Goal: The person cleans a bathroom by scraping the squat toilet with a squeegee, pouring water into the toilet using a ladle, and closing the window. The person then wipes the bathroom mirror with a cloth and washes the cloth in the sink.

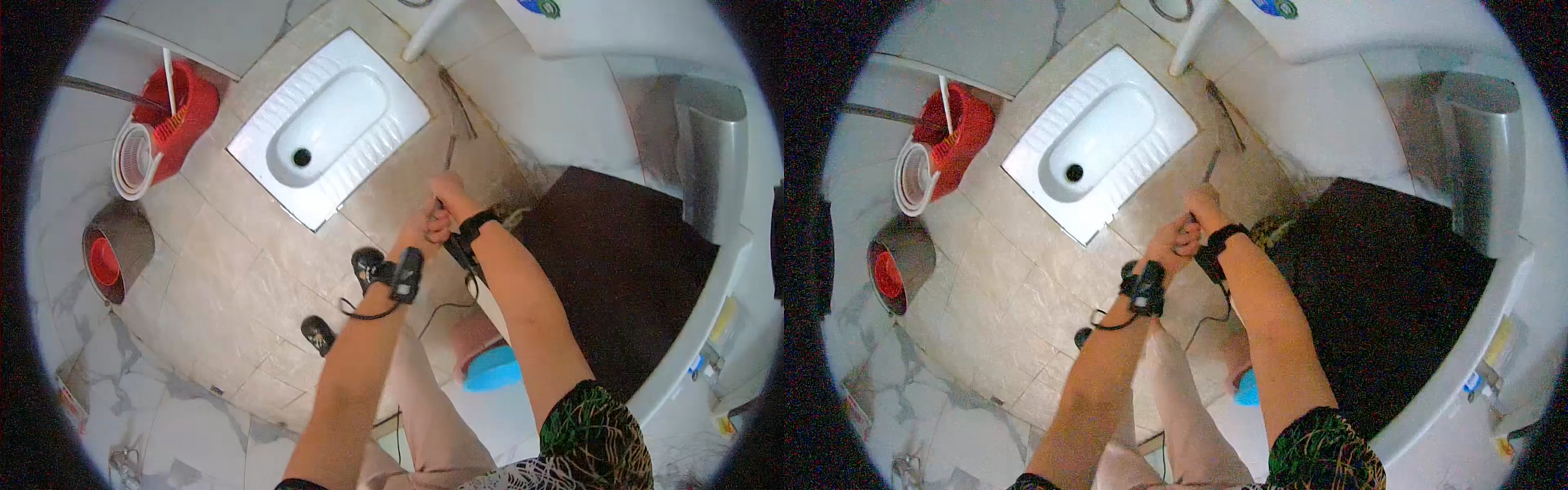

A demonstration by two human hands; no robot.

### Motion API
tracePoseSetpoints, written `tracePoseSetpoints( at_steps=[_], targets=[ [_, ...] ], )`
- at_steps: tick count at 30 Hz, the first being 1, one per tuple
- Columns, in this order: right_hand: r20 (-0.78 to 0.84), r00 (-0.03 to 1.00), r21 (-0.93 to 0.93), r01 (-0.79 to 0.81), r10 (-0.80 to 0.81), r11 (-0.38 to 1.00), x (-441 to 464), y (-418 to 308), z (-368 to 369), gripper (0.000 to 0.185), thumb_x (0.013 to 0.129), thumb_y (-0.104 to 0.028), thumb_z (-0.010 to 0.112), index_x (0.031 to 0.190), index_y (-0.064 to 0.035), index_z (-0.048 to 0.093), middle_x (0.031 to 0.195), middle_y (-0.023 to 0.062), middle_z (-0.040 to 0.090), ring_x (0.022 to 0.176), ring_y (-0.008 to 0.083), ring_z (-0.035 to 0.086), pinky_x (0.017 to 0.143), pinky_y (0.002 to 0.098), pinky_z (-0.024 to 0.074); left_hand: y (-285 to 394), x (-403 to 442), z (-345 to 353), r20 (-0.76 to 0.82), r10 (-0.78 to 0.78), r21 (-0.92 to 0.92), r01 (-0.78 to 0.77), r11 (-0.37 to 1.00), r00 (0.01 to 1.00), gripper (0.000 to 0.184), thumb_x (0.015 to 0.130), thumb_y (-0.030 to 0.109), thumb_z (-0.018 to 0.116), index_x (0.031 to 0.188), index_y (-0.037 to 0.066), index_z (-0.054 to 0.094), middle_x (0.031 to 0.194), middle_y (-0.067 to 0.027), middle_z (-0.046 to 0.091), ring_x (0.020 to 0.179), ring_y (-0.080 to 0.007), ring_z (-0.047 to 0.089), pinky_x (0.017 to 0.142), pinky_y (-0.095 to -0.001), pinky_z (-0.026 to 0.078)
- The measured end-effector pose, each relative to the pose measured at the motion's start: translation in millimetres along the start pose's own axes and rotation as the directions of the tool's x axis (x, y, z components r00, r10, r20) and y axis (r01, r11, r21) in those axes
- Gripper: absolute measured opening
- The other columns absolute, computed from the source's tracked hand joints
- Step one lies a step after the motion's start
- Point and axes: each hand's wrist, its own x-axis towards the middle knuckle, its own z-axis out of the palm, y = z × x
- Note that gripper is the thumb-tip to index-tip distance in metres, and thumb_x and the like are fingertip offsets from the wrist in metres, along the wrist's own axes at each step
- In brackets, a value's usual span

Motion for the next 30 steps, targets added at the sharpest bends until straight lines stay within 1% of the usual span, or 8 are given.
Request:
tracePoseSetpoints(
  at_steps=[2,3,5,7,8,15,21,30],
  targets=[
    [0.168,0.979,0.164,-0.142,0.114,0.976,9.6,1.5,8.1,0.022,0.071,-0.016,0.053,0.071,0.0049,0.059,0.070,0.0189,0.061,0.066,0.0314,0.061,0.057,0.0411,0.0477,6.7,-1.2,-15.4,0.027,0.062,-0.009,-0.062,0.998,0.998,0.016,0.089,0.021,0.043,0.090,0.005,0.045,0.061,0.0044,0.036,0.041,-0.0027,0.027,0.032,-0.0153,0.020],
    [-0.391,0.920,0.034,0.005,0.009,0.999,11.2,11.1,64.2,0.022,0.071,-0.016,0.053,0.072,0.0052,0.059,0.071,0.0193,0.061,0.065,0.0320,0.061,0.056,0.0407,0.0478,3.7,-9.0,-22.7,0.035,0.085,-0.017,-0.084,0.996,0.996,0.015,0.089,0.020,0.043,0.091,0.005,0.045,0.061,0.0046,0.036,0.041,-0.0026,0.027,0.031,-0.0152,0.020],
    [-0.335,0.843,-0.507,0.214,-0.420,0.835,-21.9,9.9,93.6,0.023,0.072,-0.016,0.053,0.074,0.0053,0.060,0.072,0.0199,0.061,0.067,0.0323,0.061,0.060,0.0413,0.0477,10.4,-49.4,-42.1,-0.062,0.089,-0.024,-0.090,0.996,0.994,0.017,0.090,0.020,0.040,0.097,0.004,0.044,0.060,0.0039,0.035,0.041,-0.0028,0.027,0.030,-0.0149,0.020],
    [0.401,0.911,-0.327,0.043,0.097,0.944,-82.6,-54.5,81.0,0.020,0.072,-0.014,0.052,0.074,0.0032,0.062,0.072,0.0188,0.061,0.077,0.0300,0.059,0.068,0.0455,0.0442,9.6,-93.6,-69.9,-0.121,0.141,-0.101,-0.154,0.983,0.983,0.020,0.091,0.021,0.038,0.100,0.004,0.044,0.061,0.0039,0.035,0.040,-0.0023,0.027,0.031,-0.0152,0.020],
    [0.435,0.897,-0.430,0.286,-0.082,0.856,-91.8,-39.8,117.6,0.018,0.072,-0.012,0.051,0.073,0.0019,0.063,0.074,0.0195,0.061,0.077,0.0313,0.059,0.066,0.0449,0.0446,7.5,-117.7,-76.8,-0.157,0.192,-0.114,-0.210,0.971,0.969,0.021,0.092,0.023,0.037,0.100,0.005,0.045,0.063,0.0041,0.036,0.040,-0.0017,0.027,0.031,-0.0158,0.019],
    [0.259,0.963,-0.208,-0.016,0.071,0.978,-185.8,-95.9,144.1,0.033,0.071,-0.013,0.051,0.092,0.0115,0.048,0.092,0.0306,0.054,0.086,0.0405,0.056,0.076,0.0421,0.0457,-4.0,-208.5,-59.4,-0.273,0.256,0.032,-0.257,0.966,0.927,0.021,0.092,0.027,0.036,0.101,0.009,0.042,0.062,0.0041,0.036,0.039,-0.0025,0.026,0.031,-0.0163,0.020],
    [0.038,0.990,-0.429,0.138,-0.134,0.893,-92.2,-87.9,68.3,0.028,0.076,-0.020,0.049,0.078,0.0055,0.059,0.084,0.0235,0.059,0.077,0.0370,0.059,0.070,0.0441,0.0470,13.1,-97.6,-31.7,-0.202,0.203,0.026,-0.202,0.979,0.958,0.020,0.091,0.028,0.039,0.089,0.009,0.044,0.060,0.0034,0.037,0.037,-0.0038,0.025,0.030,-0.0169,0.023],
    [0.408,0.833,-0.528,0.549,-0.373,0.648,-39.7,-26.8,91.0,0.022,0.073,-0.012,0.050,0.078,0.0060,0.060,0.078,0.0238,0.059,0.078,0.0345,0.060,0.067,0.0394,0.0491,-2.5,-71.6,-57.8,-0.094,0.262,-0.237,-0.278,0.931,0.960,0.019,0.091,0.026,0.038,0.091,0.007,0.044,0.061,0.0026,0.035,0.039,-0.0045,0.026,0.033,-0.0177,0.021]
  ],
)
